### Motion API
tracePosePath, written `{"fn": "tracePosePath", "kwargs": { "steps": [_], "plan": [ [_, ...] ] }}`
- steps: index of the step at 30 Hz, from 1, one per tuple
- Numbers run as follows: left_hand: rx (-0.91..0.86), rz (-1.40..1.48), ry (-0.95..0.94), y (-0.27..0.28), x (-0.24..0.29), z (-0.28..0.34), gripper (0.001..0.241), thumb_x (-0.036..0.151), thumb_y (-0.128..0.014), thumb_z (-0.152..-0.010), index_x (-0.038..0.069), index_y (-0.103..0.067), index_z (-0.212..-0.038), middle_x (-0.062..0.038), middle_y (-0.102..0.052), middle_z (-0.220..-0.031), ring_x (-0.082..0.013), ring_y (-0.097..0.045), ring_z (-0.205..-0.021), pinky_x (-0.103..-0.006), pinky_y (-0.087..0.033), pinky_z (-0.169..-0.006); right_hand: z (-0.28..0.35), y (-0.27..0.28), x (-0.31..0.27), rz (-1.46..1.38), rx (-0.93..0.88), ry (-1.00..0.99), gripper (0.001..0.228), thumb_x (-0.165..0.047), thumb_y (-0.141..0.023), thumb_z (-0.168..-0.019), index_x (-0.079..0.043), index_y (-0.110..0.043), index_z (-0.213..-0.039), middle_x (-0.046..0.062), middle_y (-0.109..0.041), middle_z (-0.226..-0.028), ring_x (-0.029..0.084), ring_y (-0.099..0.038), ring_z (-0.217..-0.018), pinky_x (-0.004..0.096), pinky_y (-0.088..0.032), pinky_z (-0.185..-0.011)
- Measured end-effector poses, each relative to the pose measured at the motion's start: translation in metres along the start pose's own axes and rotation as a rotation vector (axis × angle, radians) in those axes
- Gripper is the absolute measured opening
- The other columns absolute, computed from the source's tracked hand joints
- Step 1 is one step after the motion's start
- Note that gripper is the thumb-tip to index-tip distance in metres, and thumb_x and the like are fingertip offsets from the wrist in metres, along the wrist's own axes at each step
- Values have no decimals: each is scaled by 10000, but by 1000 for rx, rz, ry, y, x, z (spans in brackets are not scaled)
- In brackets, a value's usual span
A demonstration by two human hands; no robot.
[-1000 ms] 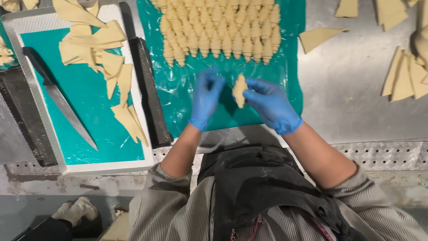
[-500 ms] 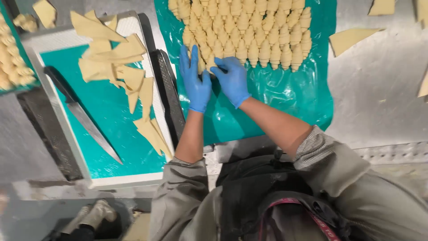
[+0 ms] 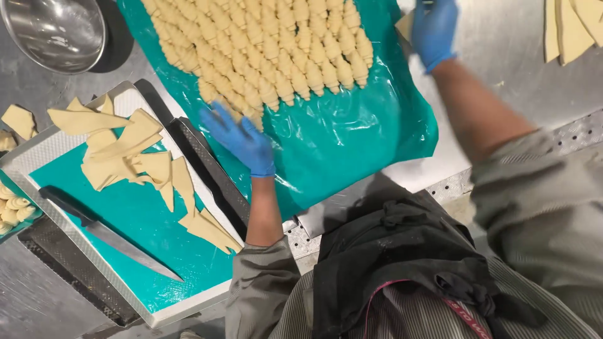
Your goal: Rolling triangular pieces of dough into croissants and placing them onto a baking tray.
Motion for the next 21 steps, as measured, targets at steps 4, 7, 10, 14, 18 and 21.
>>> {"fn": "tracePosePath", "kwargs": {
  "steps": [4, 7, 10, 14, 18, 21],
  "plan": [
    [253, 301, -35, 26, 25, 19, 521, 272, -466, -1164, 19, -342, -1602, -198, -246, -1711, -398, -272, -1615, -524, -247, -1326, -32, 42, 31, 472, -347, 193, 215, -110, -697, -1029, -58, -657, -1234, 189, -689, -1125, 371, -673, -1060, 480, -543, -851],
    [258, 353, -26, 31, 61, 56, 483, 190, -499, -1147, -22, -372, -1563, -193, -323, -1677, -379, -328, -1590, -509, -269, -1319, -33, 48, 19, 757, -530, 327, 346, -163, -738, -954, -90, -662, -1284, 194, -668, -1091, 376, -637, -1044, 499, -508, -797],
    [230, 634, -2, 17, 106, 92, 505, 155, -530, -1128, -16, -354, -1569, -192, -372, -1627, -352, -389, -1517, -490, -318, -1298, -33, 44, 21, 805, -576, 300, 410, -260, -796, -883, -145, -706, -1266, 189, -658, -1090, 377, -610, -1053, 499, -497, -828],
    [65, 831, -93, 10, 175, 121, 527, 161, -543, -1119, 1, -315, -1567, -202, -299, -1645, -348, -350, -1548, -455, -360, -1283, -27, 29, 42, 670, -574, 328, 375, -249, -804, -774, -126, -739, -1123, 125, -672, -1161, 351, -613, -1094, 522, -483, -862],
    [44, 604, -185, -3, 217, 142, 598, 134, -618, -1011, 6, -375, -1542, -168, -396, -1611, -355, -394, -1513, -474, -310, -1268, -29, 34, 27, 661, -621, 161, 426, -238, -790, -784, -103, -705, -1179, 171, -672, -1069, 389, -621, -1005, 562, -467, -793],
    [79, 663, -195, -23, 248, 158, 563, 112, -610, -1024, 33, -398, -1539, -135, -420, -1617, -333, -408, -1525, -471, -322, -1283, -12, 46, 59, 634, -553, 136, 173, -237, -725, -839, -146, -755, -984, 178, -681, -1045, 402, -636, -978, 542, -491, -783]
  ]
}}
Point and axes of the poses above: each hand's wrist, its own z-axis away from the middle knuckle, its own y-axis out of the back of the hand, x = y × z, the point moved 2 cm from there along -z, towards the middle knuckle
